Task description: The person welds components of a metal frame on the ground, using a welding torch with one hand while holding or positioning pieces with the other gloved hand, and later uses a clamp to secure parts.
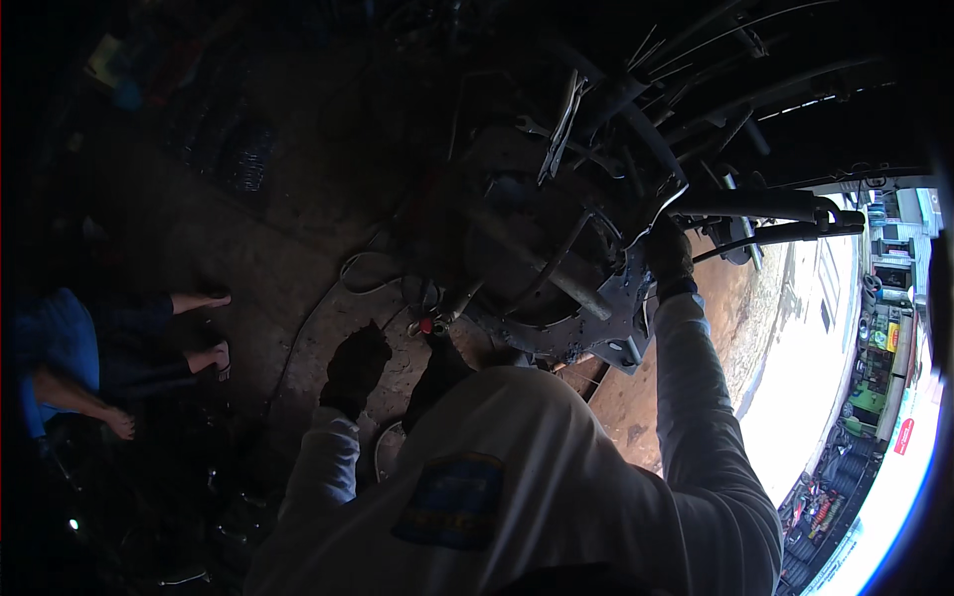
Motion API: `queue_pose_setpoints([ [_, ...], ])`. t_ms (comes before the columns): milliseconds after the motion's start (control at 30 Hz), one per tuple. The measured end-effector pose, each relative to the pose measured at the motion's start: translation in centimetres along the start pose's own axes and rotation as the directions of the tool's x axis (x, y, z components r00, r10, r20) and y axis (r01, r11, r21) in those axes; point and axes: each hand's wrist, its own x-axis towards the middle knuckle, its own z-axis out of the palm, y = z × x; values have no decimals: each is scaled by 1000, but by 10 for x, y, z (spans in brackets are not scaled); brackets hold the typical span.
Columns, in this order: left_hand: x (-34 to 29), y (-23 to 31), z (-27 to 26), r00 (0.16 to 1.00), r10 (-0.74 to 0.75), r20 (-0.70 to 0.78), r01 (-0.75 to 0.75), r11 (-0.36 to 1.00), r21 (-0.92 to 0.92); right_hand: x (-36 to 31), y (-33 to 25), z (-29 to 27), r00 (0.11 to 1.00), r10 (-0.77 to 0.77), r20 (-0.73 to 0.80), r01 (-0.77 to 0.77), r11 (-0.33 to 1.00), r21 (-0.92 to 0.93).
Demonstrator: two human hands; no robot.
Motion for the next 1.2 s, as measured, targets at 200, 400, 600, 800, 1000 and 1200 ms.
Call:
queue_pose_setpoints([
  [200, 38, -66, -24, 851, -478, 219, 518, 691, -504, 5, -8, -2, 994, 73, -79, -80, 994, -80],
  [400, 187, -57, -140, 887, -455, 78, 250, 332, -909, -13, -48, -24, 929, 347, -130, -333, 935, 119],
  [600, 372, -6, -163, 982, 20, -189, -103, 891, -442, -83, -46, -25, 903, 286, -320, -286, 957, 48],
  [800, 517, 21, -89, 959, 284, -11, -281, 953, 117, -157, -82, -44, 803, 570, -176, -498, 803, 328],
  [1000, 562, 28, -49, 955, 270, -126, -260, 962, 89, -242, -58, -21, 806, 525, -273, -457, 846, 275],
  [1200, 566, 72, -57, 975, 215, -48, -201, 958, 202, -295, -46, 2, 834, 518, -190, -496, 855, 155],
])
